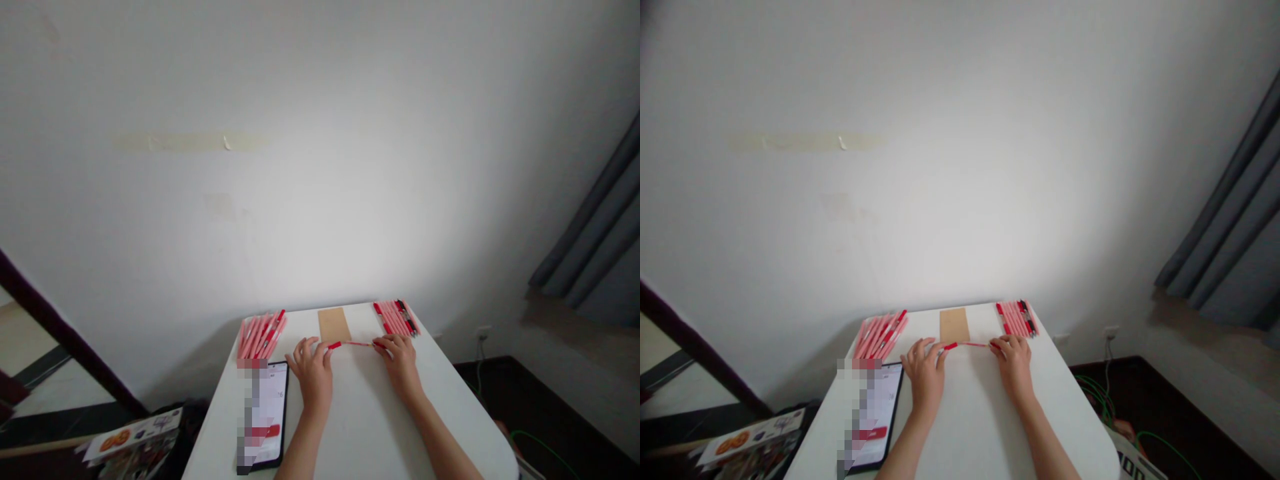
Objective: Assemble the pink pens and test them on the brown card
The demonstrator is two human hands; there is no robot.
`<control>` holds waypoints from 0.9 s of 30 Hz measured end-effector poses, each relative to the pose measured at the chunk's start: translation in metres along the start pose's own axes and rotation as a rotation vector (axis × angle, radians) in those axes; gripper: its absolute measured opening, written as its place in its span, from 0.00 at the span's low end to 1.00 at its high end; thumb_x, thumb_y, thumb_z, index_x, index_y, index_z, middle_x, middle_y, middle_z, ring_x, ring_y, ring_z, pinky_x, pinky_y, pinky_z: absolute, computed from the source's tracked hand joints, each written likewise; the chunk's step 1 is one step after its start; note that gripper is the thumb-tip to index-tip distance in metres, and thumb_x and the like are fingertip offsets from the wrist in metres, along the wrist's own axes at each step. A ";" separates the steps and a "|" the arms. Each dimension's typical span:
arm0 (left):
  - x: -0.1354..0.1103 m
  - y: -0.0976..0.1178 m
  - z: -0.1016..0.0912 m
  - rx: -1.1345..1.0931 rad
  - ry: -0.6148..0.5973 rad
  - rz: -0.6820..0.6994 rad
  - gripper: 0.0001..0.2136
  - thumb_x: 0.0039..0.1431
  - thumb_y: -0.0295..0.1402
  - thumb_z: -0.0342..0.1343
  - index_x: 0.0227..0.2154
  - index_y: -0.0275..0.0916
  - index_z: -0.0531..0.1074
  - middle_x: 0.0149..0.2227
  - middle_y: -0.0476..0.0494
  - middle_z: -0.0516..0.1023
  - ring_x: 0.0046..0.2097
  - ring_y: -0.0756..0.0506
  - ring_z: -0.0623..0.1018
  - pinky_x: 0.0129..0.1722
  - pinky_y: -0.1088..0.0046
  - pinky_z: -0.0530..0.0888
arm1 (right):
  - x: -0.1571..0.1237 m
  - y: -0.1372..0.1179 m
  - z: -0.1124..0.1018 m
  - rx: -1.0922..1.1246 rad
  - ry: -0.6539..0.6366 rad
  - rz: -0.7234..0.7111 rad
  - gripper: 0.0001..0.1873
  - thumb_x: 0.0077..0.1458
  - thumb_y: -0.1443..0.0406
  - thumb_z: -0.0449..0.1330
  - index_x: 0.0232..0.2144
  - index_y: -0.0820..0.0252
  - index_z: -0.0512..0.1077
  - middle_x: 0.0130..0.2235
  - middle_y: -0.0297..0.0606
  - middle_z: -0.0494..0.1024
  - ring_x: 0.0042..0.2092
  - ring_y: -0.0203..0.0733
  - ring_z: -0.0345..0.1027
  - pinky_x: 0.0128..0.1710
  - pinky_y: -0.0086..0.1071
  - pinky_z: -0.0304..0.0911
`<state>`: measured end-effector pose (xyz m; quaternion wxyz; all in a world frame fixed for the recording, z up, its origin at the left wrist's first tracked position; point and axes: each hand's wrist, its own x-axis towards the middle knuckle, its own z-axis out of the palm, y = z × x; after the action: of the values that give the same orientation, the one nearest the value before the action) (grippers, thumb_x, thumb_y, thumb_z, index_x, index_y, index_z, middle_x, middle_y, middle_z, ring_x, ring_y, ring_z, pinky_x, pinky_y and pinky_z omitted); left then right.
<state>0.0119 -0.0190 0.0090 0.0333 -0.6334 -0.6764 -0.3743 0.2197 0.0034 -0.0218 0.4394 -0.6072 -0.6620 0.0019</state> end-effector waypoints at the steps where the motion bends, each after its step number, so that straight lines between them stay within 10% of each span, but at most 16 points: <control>1: 0.000 0.000 -0.001 0.002 0.010 0.004 0.10 0.58 0.30 0.50 0.37 0.47 0.76 0.49 0.43 0.72 0.56 0.39 0.65 0.58 0.39 0.54 | 0.000 0.001 0.000 -0.004 0.013 0.007 0.18 0.60 0.56 0.50 0.35 0.53 0.79 0.39 0.43 0.77 0.46 0.49 0.63 0.47 0.41 0.57; 27: -0.008 -0.001 0.006 0.193 0.070 0.071 0.06 0.54 0.33 0.54 0.27 0.42 0.74 0.47 0.43 0.72 0.56 0.37 0.63 0.58 0.38 0.51 | -0.002 0.007 0.002 -0.013 0.080 0.015 0.24 0.60 0.49 0.48 0.34 0.54 0.80 0.38 0.44 0.78 0.45 0.51 0.62 0.46 0.42 0.56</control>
<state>0.0150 -0.0226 -0.0001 0.1309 -0.6372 -0.6849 -0.3282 0.2238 0.0046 -0.0282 0.4615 -0.6144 -0.6396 -0.0234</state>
